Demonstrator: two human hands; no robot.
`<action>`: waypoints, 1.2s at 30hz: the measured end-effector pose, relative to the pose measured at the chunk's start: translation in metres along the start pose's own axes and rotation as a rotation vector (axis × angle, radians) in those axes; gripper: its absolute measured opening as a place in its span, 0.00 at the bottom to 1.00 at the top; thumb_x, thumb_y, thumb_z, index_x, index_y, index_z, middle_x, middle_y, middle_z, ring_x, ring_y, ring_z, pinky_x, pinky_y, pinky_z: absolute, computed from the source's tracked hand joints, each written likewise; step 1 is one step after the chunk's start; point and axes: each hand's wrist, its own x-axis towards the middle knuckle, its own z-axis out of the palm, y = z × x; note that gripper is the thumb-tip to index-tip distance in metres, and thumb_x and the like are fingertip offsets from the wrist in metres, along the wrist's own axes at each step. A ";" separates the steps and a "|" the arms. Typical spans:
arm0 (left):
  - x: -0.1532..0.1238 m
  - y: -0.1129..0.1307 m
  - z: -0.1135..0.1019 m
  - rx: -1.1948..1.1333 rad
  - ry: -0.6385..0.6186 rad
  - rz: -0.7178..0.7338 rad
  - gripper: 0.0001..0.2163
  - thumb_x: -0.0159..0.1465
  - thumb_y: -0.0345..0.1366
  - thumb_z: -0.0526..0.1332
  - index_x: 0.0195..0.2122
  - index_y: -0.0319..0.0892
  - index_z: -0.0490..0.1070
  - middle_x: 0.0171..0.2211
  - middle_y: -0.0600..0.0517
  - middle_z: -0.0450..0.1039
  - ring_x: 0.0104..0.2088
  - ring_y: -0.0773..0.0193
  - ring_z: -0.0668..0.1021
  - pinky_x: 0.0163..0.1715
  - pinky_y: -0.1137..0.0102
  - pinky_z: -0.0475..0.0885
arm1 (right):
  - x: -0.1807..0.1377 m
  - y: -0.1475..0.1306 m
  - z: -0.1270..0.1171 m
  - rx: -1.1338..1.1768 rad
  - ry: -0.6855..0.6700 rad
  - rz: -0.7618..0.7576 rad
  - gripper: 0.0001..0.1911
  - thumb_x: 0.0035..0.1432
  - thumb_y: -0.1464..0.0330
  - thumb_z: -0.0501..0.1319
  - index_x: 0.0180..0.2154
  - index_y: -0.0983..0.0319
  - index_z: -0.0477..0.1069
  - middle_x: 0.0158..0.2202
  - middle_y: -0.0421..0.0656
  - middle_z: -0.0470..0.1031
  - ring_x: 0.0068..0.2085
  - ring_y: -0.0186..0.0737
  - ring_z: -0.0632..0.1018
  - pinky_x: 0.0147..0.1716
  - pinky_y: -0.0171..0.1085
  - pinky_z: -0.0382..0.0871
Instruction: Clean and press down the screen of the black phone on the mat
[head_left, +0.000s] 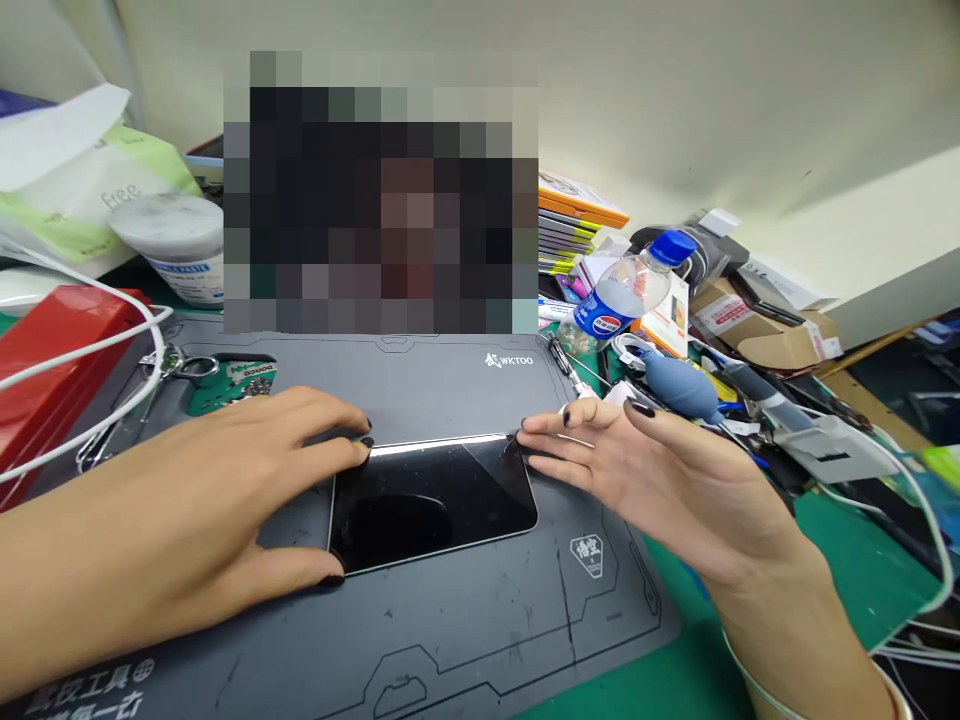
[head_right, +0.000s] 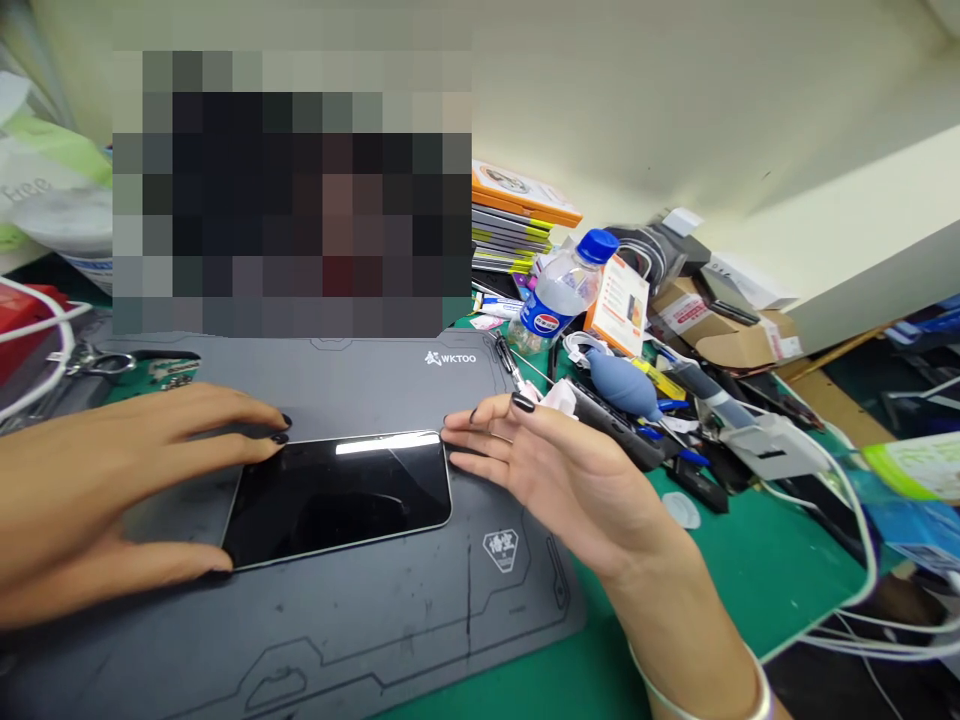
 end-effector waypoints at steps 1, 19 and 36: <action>0.000 0.000 0.000 0.005 -0.002 -0.005 0.19 0.68 0.48 0.68 0.59 0.55 0.76 0.64 0.46 0.81 0.58 0.43 0.85 0.59 0.50 0.85 | 0.000 0.000 0.000 -0.002 -0.003 -0.001 0.16 0.63 0.49 0.76 0.41 0.53 0.85 0.56 0.46 0.88 0.67 0.57 0.83 0.70 0.57 0.75; 0.010 -0.006 -0.017 -0.039 -0.089 0.094 0.19 0.70 0.51 0.72 0.57 0.50 0.81 0.63 0.44 0.81 0.56 0.42 0.86 0.54 0.52 0.85 | -0.001 -0.004 0.002 -0.009 0.022 -0.025 0.16 0.60 0.48 0.77 0.40 0.52 0.88 0.56 0.47 0.89 0.72 0.64 0.78 0.69 0.59 0.78; 0.020 0.008 -0.023 -0.039 -0.128 0.070 0.17 0.64 0.41 0.73 0.52 0.41 0.82 0.57 0.39 0.84 0.52 0.39 0.87 0.50 0.45 0.87 | -0.003 -0.010 0.012 0.015 0.048 -0.046 0.16 0.59 0.47 0.79 0.37 0.51 0.88 0.54 0.47 0.90 0.70 0.64 0.80 0.62 0.53 0.86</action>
